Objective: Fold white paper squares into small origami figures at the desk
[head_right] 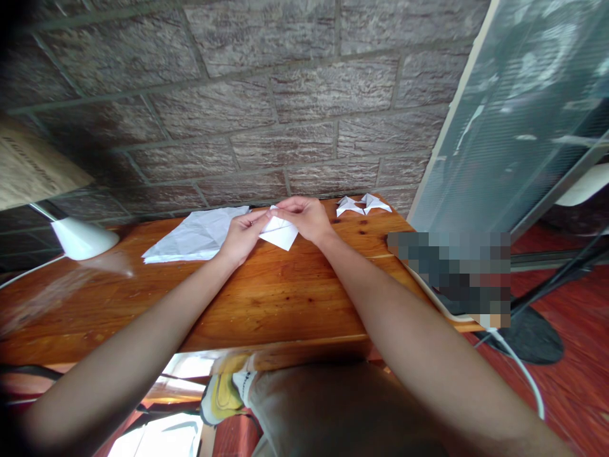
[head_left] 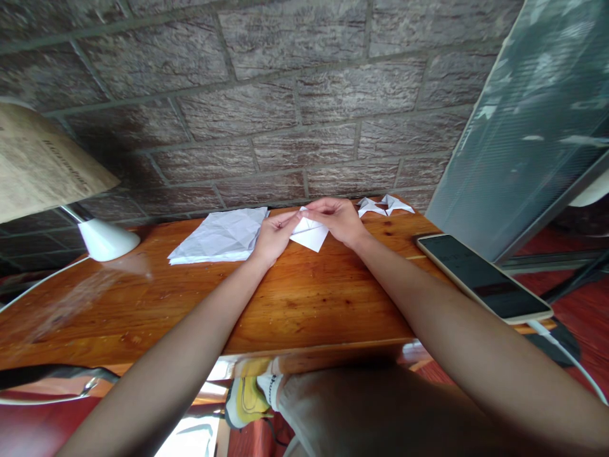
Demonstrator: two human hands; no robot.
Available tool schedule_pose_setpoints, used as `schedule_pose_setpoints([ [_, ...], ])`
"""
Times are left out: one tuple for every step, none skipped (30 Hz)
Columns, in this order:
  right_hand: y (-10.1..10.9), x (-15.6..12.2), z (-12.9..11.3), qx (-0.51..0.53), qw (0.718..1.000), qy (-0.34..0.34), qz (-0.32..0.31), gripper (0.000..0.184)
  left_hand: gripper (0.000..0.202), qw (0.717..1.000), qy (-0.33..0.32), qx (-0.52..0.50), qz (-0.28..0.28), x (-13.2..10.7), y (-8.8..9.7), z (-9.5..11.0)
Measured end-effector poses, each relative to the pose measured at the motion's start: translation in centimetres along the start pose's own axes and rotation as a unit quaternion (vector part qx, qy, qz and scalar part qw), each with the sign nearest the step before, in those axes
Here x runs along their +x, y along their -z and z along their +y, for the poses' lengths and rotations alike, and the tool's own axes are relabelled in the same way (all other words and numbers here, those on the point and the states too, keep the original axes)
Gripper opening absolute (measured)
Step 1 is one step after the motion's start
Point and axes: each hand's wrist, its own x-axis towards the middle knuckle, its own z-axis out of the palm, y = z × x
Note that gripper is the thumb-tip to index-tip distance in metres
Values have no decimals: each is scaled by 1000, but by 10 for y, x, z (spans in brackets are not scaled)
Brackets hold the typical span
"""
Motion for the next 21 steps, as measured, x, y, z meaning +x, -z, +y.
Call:
schedule_pose_setpoints([
  [-1,0,0,-1,1000,1,0,40,38,1000,3,-10,4,0,0,-1],
  [-1,0,0,-1,1000,2,0,40,37,1000,8,-24,5,1,1,-1],
  [-2,-1,0,-1,1000,4,0,41,37,999,16,-40,3,1,1,-2],
  [-2,-1,0,-2,1000,6,-1,41,36,998,28,-58,-2,2,1,-2],
  [-2,-1,0,-2,1000,8,-2,41,36,996,42,-76,-7,2,2,-2],
  [-2,-1,0,-2,1000,10,-5,42,37,994,56,-92,-11,3,2,-2],
  [-2,-1,0,-2,1000,12,-8,42,37,992,68,-105,-13,3,2,-1],
  [-2,-1,-1,-1,1000,12,-14,42,38,991,74,-115,-10,4,2,-1],
  [-2,-1,-1,1,1000,12,-20,42,38,990,74,-121,-3,4,2,-1],
  [-2,-1,-2,4,1000,10,-27,42,38,990,69,-124,7,5,2,0],
  [-2,-1,-3,7,999,8,-34,42,38,990,62,-125,17,5,2,0],
  [-2,-1,-3,11,999,4,-41,43,38,990,55,-125,27,6,3,1],
  [-1,-1,-4,16,999,1,-46,43,37,990,49,-124,35,6,3,1],
  [-1,-1,-4,22,998,-1,-51,44,36,991,45,-124,40,6,3,2],
  [-1,-1,-5,29,998,-3,-53,44,36,990,43,-125,43,7,3,2],
  [-1,-1,-5,34,998,-5,-54,44,36,990,44,-127,45,7,3,2],
  [-1,-1,-4,39,998,-7,-55,44,36,989,46,-129,47,7,3,3],
  [-1,-1,-4,44,997,-10,-55,44,36,989,50,-133,48,7,3,3],
  [-1,0,-3,48,997,-12,-54,44,37,988,53,-138,50,6,3,4],
  [-1,0,-3,51,997,-15,-53,44,38,986,56,-145,52,6,3,4],
  [-1,0,-2,53,997,-17,-51,44,40,985,61,-152,53,6,2,5],
])
